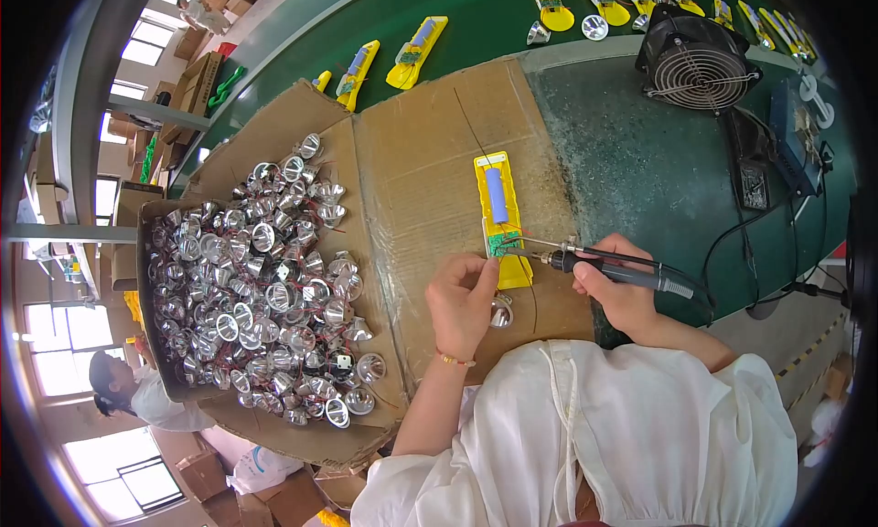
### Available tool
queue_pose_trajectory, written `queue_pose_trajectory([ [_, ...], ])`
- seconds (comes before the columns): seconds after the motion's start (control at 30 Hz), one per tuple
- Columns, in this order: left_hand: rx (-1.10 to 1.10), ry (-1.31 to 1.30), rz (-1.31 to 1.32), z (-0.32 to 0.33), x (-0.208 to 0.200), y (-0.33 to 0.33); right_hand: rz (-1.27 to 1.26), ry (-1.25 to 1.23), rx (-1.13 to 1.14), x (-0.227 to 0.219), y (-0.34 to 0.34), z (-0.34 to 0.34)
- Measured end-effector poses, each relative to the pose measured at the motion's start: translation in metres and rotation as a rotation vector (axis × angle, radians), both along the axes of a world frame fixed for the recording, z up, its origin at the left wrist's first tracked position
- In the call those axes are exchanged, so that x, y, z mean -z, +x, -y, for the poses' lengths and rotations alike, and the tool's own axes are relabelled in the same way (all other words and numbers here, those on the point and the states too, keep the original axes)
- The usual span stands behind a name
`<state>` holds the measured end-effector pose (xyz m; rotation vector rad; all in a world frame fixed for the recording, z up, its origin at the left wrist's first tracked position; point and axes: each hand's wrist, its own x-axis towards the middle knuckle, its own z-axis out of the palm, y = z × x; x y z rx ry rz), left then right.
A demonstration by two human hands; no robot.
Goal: Soldering internal electrical components into plastic flashlight housings at an assembly station.
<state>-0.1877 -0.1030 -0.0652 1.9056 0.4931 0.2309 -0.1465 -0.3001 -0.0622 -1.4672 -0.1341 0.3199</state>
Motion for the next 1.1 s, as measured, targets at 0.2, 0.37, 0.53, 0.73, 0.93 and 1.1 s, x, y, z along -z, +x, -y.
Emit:
queue_pose_trajectory([
  [0.2,-0.008,-0.071,-0.02,-0.002,-0.001,0.001,-0.035,0.082,0.059,-0.009,0.0,0.0],
  [0.37,-0.001,-0.069,-0.027,-0.001,-0.003,0.002,0.046,0.065,0.046,-0.005,-0.001,0.005],
  [0.53,-0.005,-0.037,-0.057,-0.006,-0.001,0.005,0.074,0.087,0.142,0.001,0.007,0.015],
  [0.73,0.248,0.408,-0.178,-0.014,-0.016,0.024,0.141,0.1,0.34,0.006,0.036,0.041],
  [0.93,0.084,0.552,-0.048,-0.038,-0.038,0.199,0.048,0.078,0.356,0.017,0.043,0.032],
  [1.1,0.319,0.661,0.071,-0.058,-0.06,0.232,0.021,0.077,0.351,0.021,0.033,0.039],
])
